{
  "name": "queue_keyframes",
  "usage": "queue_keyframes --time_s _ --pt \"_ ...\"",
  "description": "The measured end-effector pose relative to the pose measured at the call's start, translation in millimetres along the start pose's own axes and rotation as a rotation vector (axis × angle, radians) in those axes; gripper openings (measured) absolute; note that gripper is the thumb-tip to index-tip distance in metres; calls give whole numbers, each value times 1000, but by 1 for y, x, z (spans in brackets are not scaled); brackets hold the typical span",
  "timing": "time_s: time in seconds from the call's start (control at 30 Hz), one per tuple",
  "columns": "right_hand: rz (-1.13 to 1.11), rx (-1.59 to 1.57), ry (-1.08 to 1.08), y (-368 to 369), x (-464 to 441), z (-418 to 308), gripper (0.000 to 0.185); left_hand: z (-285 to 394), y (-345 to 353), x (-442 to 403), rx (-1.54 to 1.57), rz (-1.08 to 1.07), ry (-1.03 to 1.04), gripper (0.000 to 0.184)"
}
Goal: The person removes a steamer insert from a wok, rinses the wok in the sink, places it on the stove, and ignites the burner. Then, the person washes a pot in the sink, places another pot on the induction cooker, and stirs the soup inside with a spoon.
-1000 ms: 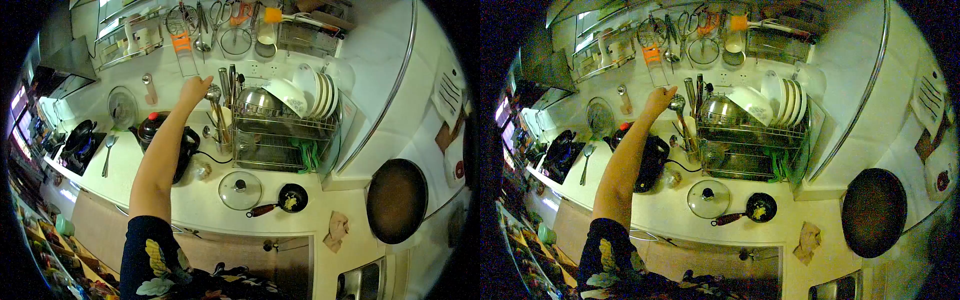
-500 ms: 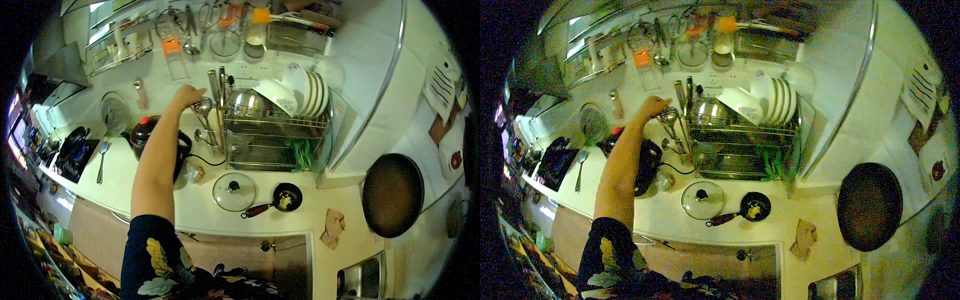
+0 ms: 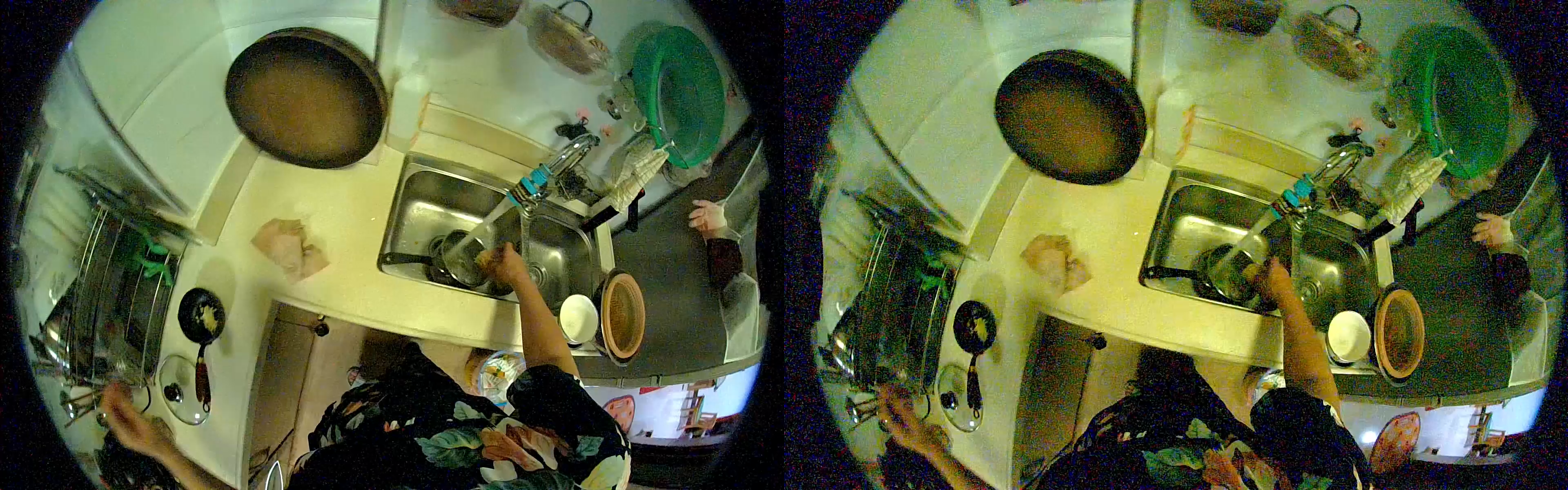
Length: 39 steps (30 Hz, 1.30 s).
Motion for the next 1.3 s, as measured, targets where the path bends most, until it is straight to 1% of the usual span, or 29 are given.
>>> queue_keyframes --time_s 0.03,0.07,0.1,0.13,0.17,0.2,0.23,0.33,0.4,0.43,0.5,0.53,0.6,0.63,0.7,0.73,0.77,0.8,0.83,0.9,0.93,0.97,1.03,1.07,1.1,1.17,1.2,1.27,1.3 --pt "-26 18 16 2 -5 5 45 2 54 27 264 -239 -56 22" --pt "-40 38 -105 -1 -10 -2 44 3 107 55 509 -460 -168 21" --pt "-54 58 -224 -6 -12 -12 44 70 161 87 106 -586 -75 19" --pt "-67 77 -344 -6 -15 -23 43 93 211 118 439 -830 -324 18" --pt "-68 124 -376 2 -24 -22 39 132 261 145 94 -1066 -222 19" --pt "-67 172 -416 10 -37 -22 35 170 307 174 -234 -1291 -26 20" --pt "-67 218 -458 17 -45 -25 32 192 344 205 191 -1325 323 27" --pt "-13 649 -705 24 -53 -44 23 268 430 266 248 -1317 538 39" --pt "-255 674 -561 54 -53 -27 20 282 478 312 18 -1222 838 39" --pt "-375 686 -488 68 -49 -19 20 277 504 334 -181 -1463 809 38" --pt "-584 573 -565 68 -25 -34 21 259 539 373 -610 -1911 708 37" --pt "-669 504 -493 87 -24 -24 20 254 552 385 -533 -1967 739 35" --pt "-774 478 -683 122 -27 -30 19 242 568 395 -386 -2079 805 34" --pt "-782 522 -949 136 -26 -42 18 239 570 396 -373 -2206 658 35" --pt "-710 63 -794 130 -39 -59 16 258 562 382 -343 -2427 338 37" --pt "-600 -410 -348 121 -52 -50 16 250 562 396 -322 -2490 304 34" --pt "-447 -853 117 117 -56 -35 17 250 554 400 -192 -2622 6 31" --pt "-412 -1126 196 129 -67 -27 27 254 543 401 -55 -2719 -311 28" --pt "-366 -1226 258 139 -68 -12 30 260 536 401 91 -2776 -646 27" --pt "-266 -1419 387 108 -58 -16 35 269 531 408 192 -2720 -839 31" --pt "-153 -1477 415 123 -60 -5 38 269 525 415 222 -2697 -916 34" --pt "-171 -1270 228 111 -61 -11 37 268 522 419 254 -2673 -991 36" --pt "-210 -832 -117 78 -53 -33 35 267 516 422 347 -2651 -1240 40" --pt "-297 -839 -193 74 -57 -39 32 268 513 422 394 -2626 -1367 42" --pt "-208 -628 -305 71 -64 -43 30 269 513 421 441 -2594 -1492 45" --pt "-34 -195 -518 76 -77 -49 26 270 512 420 402 -2587 -1521 45" --pt "186 -89 -675 89 -89 -35 24 271 511 419 383 -2580 -1538 46" --pt "287 -4 -664 69 -103 -17 23 268 511 416 338 -2523 -1440 47" --pt "265 76 -623 69 -97 -13 23 264 508 414 304 -2494 -1394 48"
Point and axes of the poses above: each hand's wrist, its own x-axis away from the middle knuckle, its own y-axis out of the palm, z = x × y, the point moved 6 cm from there along -x, towards the middle knuckle, and after that the axes turned 8 degrees about -y, right-handed, at the moved point
